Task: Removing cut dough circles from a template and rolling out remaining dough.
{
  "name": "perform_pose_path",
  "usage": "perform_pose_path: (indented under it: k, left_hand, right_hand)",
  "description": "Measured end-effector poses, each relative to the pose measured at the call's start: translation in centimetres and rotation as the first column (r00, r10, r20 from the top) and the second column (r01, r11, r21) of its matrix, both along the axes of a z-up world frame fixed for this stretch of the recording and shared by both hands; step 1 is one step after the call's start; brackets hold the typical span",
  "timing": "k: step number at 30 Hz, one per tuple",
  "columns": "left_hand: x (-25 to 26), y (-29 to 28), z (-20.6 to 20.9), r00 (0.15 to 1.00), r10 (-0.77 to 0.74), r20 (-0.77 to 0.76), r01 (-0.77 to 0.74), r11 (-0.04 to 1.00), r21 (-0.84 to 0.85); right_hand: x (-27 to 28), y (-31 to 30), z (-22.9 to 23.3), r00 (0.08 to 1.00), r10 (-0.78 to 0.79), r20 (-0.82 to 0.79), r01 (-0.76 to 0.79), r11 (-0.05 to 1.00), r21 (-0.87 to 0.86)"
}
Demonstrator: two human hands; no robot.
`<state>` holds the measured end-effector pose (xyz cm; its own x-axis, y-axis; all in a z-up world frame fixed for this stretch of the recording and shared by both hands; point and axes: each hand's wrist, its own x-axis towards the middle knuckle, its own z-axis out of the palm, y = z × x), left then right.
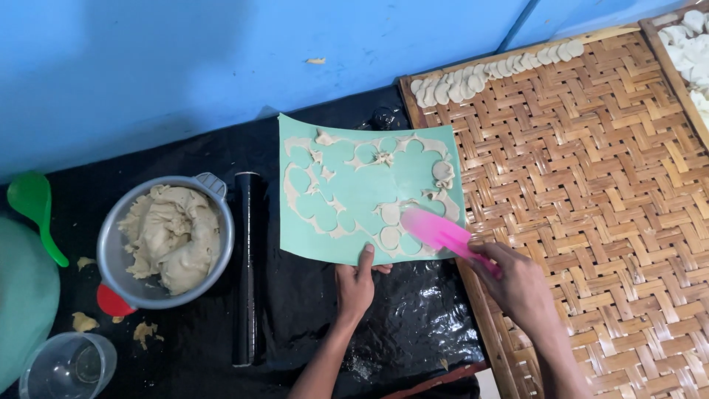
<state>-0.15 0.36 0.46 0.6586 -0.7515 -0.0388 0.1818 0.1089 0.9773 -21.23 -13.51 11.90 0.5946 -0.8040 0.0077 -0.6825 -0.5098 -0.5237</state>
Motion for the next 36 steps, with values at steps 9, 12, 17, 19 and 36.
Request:
perform_pose_path:
  k: [9,12,17,19,36]
  left_hand:
    - [0.2,-0.1,0.3,1.0,-0.02,-0.002,0.02,1.0,0.01]
    - [0.1,-0.1,-0.2,1.0,-0.018,-0.005,0.018,1.0,0.012]
    - [0.1,-0.1,-0.3,1.0,-0.017,-0.022,0.017,1.0,0.0]
    - [0.2,-0.2,-0.4,0.999,-0.017,-0.027,0.016,1.0,-0.015]
    - [-0.1,-0.2,-0.6,0.998,0.002,-0.06,-0.005,0.999,-0.043]
  right_hand:
    - [0.0,1.1,1.0,0.985,-0.125,-0.12,0.103,0.979,-0.176]
    - [0.8,1.1,0.3,0.989,-0.137,-0.06,0.132,0.988,-0.083]
    - [1.6,0.0,-2.1,0.997,-0.071,-0.015,0.069,0.993,-0.095]
    - [2.0,-0.3,-2.4,0.999,-0.046,-0.015,0.044,0.995,-0.093]
    - [4.2,-0.6,-1.1,0.996,-0.082,0.029,0.086,0.977,-0.194]
